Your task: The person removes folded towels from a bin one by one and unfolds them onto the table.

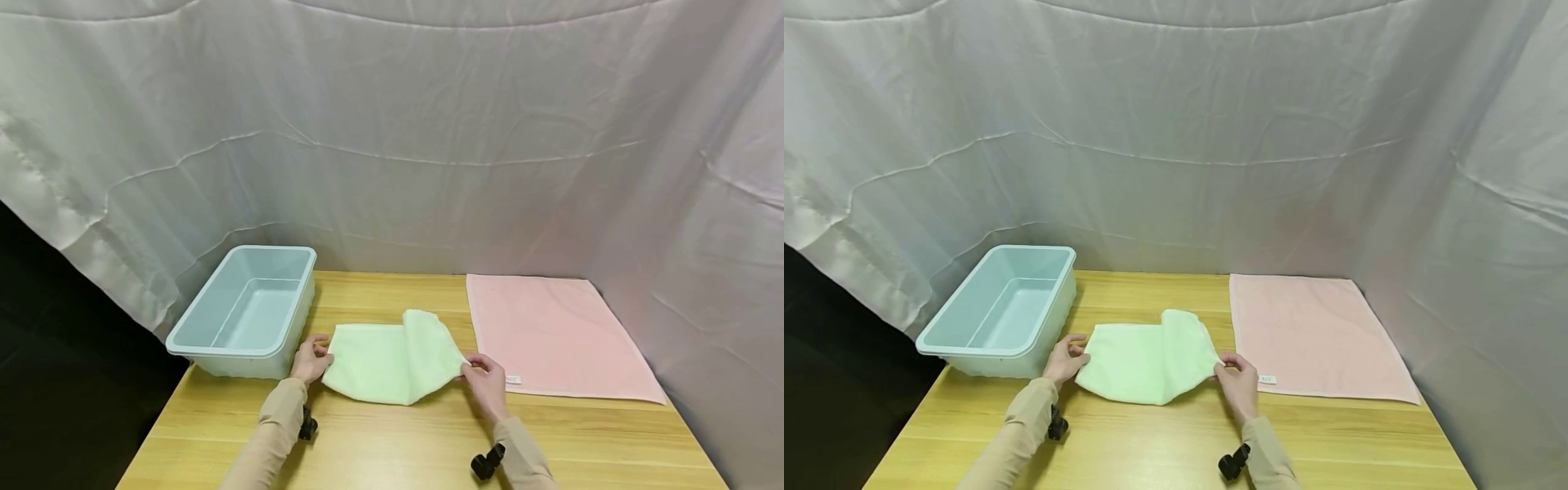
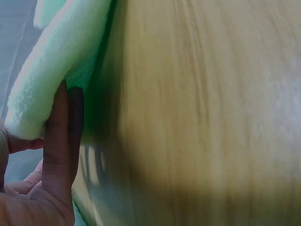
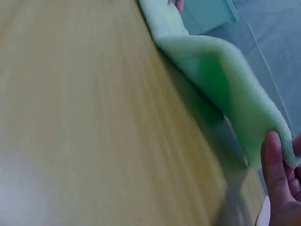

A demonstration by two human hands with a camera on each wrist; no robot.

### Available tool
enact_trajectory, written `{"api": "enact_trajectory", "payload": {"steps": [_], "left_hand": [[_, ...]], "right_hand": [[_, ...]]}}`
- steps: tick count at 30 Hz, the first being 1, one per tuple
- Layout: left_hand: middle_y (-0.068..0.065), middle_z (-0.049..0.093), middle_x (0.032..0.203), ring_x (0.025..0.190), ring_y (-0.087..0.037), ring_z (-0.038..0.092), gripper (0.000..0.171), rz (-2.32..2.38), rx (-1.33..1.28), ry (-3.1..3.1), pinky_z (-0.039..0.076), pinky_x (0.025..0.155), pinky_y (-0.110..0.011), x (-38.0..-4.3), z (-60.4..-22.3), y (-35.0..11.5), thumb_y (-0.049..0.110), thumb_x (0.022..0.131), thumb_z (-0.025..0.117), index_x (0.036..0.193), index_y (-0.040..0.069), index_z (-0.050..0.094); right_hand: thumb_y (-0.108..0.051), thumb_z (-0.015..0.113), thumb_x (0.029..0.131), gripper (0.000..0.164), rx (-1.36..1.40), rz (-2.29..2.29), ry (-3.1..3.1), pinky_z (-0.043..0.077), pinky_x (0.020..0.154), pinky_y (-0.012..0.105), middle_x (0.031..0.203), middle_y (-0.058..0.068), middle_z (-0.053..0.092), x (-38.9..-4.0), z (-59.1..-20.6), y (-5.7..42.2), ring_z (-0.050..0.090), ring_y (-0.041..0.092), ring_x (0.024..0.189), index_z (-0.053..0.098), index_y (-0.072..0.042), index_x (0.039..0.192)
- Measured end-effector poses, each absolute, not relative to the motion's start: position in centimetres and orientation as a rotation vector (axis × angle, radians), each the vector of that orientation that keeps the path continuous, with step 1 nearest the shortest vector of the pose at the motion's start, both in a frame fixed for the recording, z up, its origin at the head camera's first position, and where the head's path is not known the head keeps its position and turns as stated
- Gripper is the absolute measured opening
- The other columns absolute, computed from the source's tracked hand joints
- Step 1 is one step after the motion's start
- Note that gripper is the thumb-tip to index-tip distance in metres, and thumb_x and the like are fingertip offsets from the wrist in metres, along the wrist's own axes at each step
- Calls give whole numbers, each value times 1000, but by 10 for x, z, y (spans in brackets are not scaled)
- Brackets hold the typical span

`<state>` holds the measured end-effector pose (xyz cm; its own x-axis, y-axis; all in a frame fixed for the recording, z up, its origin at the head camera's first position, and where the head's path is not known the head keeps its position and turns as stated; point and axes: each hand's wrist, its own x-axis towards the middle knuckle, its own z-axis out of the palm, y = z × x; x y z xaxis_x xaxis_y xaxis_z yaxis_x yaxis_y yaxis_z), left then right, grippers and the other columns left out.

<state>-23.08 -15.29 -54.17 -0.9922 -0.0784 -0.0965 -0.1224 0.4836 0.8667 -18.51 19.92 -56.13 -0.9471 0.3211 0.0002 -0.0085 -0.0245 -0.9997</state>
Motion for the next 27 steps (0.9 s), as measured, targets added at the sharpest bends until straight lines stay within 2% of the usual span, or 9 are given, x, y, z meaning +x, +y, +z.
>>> {"api": "enact_trajectory", "payload": {"steps": [6, 12, 17, 21, 24, 27], "left_hand": [[-23, 64, 97, 80, -29, 59, 45, 1541, -176, 2697, 47, 69, -32, -229, -540, -155, -2, 89, 62, 133, -7, 54], [-23, 64, 100, 83, -29, 59, 46, 1531, -185, 2695, 47, 71, -33, -230, -540, -157, -1, 89, 61, 134, -6, 53], [-21, 62, 98, 81, -28, 57, 47, 1513, -194, 2715, 45, 70, -32, -230, -540, -157, 1, 88, 59, 135, -5, 53], [-18, 61, 93, 79, -27, 55, 48, 1455, -188, 2784, 45, 72, -36, -230, -540, -154, 2, 88, 58, 135, -6, 52], [-20, 59, 98, 83, -29, 54, 49, 1401, -178, 2824, 46, 76, -41, -230, -542, -150, 3, 89, 58, 137, -6, 50], [-26, 55, 112, 97, -37, 54, 51, 1365, -142, 2866, 47, 83, -49, -230, -544, -145, 3, 90, 59, 139, -6, 49]], "right_hand": [[10, 56, 83, 25, -495, 2039, -2066, 62, 57, 26, 76, 0, 56, -177, -562, 215, 64, 10, 53, 59, 21, 105], [7, 57, 86, 24, -527, 2015, -2168, 59, 52, 26, 71, -1, 56, -170, -558, 221, 63, 8, 49, 57, 16, 108], [1, 61, 85, 24, -521, 1884, -2254, 48, 39, 22, 64, -5, 55, -165, -557, 226, 53, 6, 41, 56, 8, 107], [-1, 64, 85, 21, -476, 1811, -2276, 40, 37, 18, 62, -8, 53, -165, -556, 224, 49, 4, 39, 58, 5, 104], [2, 63, 86, 22, -404, 1869, -2260, 44, 40, 20, 65, -6, 56, -168, -553, 218, 51, 5, 42, 59, 7, 106], [7, 61, 86, 25, -321, 1909, -2256, 51, 47, 22, 71, 1, 62, -172, -550, 209, 57, 8, 48, 59, 9, 111]]}}
